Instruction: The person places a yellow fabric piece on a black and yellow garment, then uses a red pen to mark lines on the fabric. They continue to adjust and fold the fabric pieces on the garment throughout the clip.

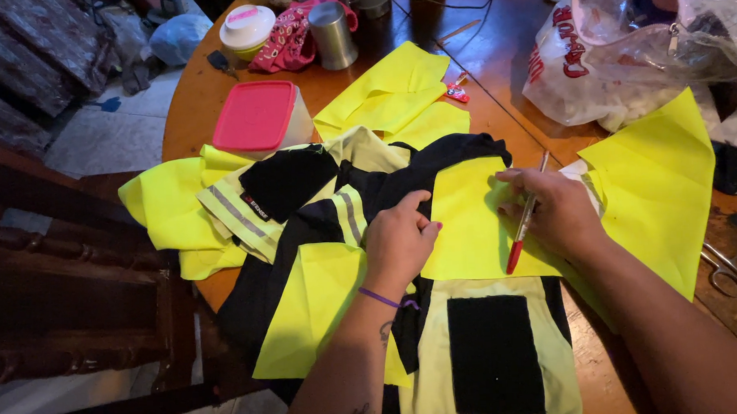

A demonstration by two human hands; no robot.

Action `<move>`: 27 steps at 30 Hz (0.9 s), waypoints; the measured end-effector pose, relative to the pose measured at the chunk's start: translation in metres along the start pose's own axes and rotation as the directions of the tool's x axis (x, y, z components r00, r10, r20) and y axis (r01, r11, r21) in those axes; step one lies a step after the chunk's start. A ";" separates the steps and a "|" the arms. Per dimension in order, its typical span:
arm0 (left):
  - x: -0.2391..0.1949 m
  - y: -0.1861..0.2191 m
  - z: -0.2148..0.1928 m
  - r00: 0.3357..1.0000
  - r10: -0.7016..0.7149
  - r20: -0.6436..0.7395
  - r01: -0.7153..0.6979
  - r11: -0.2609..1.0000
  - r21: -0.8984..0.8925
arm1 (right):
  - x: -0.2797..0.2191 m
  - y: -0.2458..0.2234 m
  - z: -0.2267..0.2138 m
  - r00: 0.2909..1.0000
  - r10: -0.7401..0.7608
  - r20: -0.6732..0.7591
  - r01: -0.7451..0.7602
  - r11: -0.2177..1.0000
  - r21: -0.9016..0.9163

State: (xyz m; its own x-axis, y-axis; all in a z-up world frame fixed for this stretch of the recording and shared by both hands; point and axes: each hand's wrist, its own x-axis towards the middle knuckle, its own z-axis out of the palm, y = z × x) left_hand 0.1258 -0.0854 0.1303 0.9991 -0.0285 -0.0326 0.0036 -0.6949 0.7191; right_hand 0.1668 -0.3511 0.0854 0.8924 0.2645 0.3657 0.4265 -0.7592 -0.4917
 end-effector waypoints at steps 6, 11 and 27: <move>-0.002 0.002 -0.002 1.000 -0.019 0.013 0.018 1.000 0.024 | 0.005 -0.034 -0.014 0.996 0.073 0.055 -0.077 0.994 0.073; -0.003 0.003 -0.004 1.000 0.010 0.017 -0.011 0.998 0.060 | 0.008 -0.033 -0.015 0.990 0.108 0.093 -0.113 0.992 0.051; 0.004 -0.017 0.020 0.907 0.382 0.176 -0.418 0.870 0.264 | 0.008 -0.028 -0.014 0.972 0.185 0.146 -0.193 0.980 0.043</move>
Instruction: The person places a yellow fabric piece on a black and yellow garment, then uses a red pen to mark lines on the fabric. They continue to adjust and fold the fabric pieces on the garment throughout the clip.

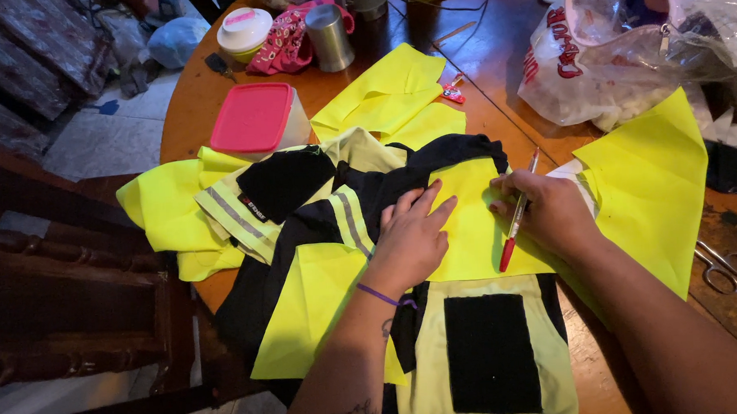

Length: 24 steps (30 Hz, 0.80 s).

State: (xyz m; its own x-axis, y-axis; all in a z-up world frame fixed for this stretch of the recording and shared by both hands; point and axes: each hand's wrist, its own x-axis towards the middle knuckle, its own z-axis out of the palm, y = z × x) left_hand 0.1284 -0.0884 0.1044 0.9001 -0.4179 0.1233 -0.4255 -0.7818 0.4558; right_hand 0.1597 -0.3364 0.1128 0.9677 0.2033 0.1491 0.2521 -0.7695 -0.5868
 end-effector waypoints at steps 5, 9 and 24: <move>-0.001 0.014 -0.018 0.989 -0.096 0.113 0.095 0.995 0.019 | -0.002 0.001 -0.002 0.999 -0.038 0.004 0.038 0.999 -0.009; -0.004 0.027 -0.031 0.976 -0.169 0.135 0.165 0.986 0.038 | -0.002 0.006 -0.001 0.998 -0.060 -0.009 0.060 0.998 0.026; -0.011 0.015 -0.039 0.960 -0.169 0.223 0.163 0.986 0.043 | 0.000 0.007 -0.002 0.998 -0.067 0.001 0.066 0.990 0.122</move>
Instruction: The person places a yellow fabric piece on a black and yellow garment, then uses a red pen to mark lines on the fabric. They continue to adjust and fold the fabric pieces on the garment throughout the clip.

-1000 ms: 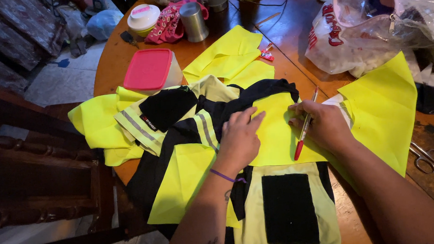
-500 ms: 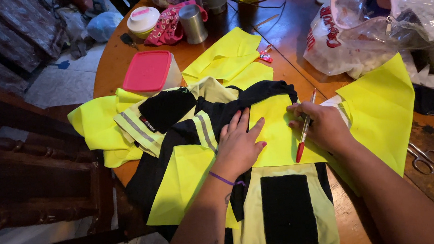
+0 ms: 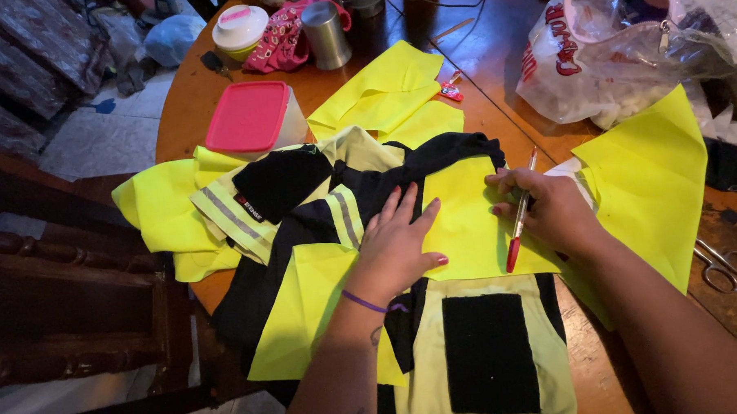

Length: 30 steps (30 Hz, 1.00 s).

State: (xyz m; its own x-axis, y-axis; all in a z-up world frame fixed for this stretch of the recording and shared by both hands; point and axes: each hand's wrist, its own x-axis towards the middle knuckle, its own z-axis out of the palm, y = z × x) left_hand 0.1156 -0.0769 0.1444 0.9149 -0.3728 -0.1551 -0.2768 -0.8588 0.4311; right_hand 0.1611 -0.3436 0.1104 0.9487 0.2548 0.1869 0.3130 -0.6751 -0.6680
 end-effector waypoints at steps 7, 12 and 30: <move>-0.001 -0.013 -0.007 0.995 0.029 0.100 -0.024 0.998 -0.051 | -0.004 -0.018 -0.018 0.996 0.005 0.090 -0.005 1.000 0.005; -0.001 -0.020 -0.012 0.989 0.067 0.129 -0.054 0.994 -0.099 | -0.006 -0.016 -0.022 0.993 0.025 0.120 -0.024 1.000 -0.007; 0.009 -0.033 -0.001 0.981 0.067 0.184 -0.061 0.997 -0.043 | 0.001 0.031 -0.050 0.884 0.452 -0.120 -0.306 0.753 0.582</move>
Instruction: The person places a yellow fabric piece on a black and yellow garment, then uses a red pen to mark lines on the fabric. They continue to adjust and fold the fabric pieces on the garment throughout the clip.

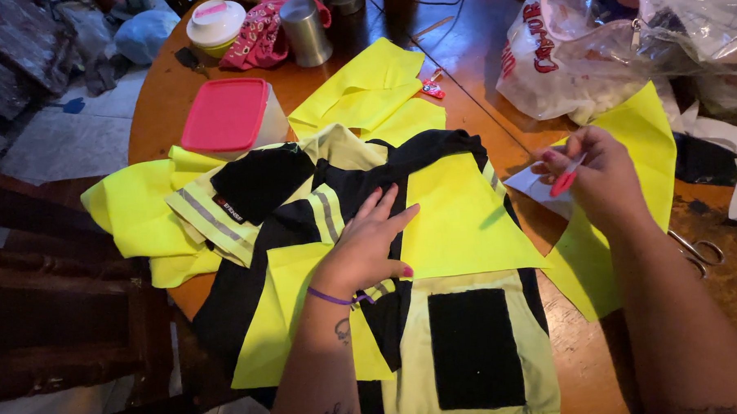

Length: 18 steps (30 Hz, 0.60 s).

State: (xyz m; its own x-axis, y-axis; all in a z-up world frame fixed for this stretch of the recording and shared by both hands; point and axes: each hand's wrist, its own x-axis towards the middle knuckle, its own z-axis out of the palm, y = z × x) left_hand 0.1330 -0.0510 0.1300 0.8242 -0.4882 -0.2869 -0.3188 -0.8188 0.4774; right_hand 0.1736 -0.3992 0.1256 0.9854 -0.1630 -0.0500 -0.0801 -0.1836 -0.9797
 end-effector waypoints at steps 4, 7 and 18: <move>-0.001 0.002 -0.001 1.000 -0.019 0.006 0.019 1.000 -0.023 | 0.012 0.022 -0.015 0.996 0.074 -0.048 -0.071 0.996 0.061; -0.002 0.002 -0.001 1.000 -0.014 0.001 0.014 1.000 -0.014 | 0.006 0.013 -0.012 0.990 0.140 0.021 -0.138 0.987 -0.077; -0.008 0.006 -0.007 1.000 0.007 -0.025 -0.009 0.995 -0.097 | -0.021 -0.011 0.019 0.956 0.149 0.252 0.134 0.542 -0.829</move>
State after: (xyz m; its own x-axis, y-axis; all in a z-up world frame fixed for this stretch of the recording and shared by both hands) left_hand 0.1279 -0.0500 0.1413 0.8336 -0.4859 -0.2628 -0.2792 -0.7811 0.5585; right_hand 0.1567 -0.3752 0.1342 0.9683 0.0608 -0.2422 -0.0363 -0.9254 -0.3773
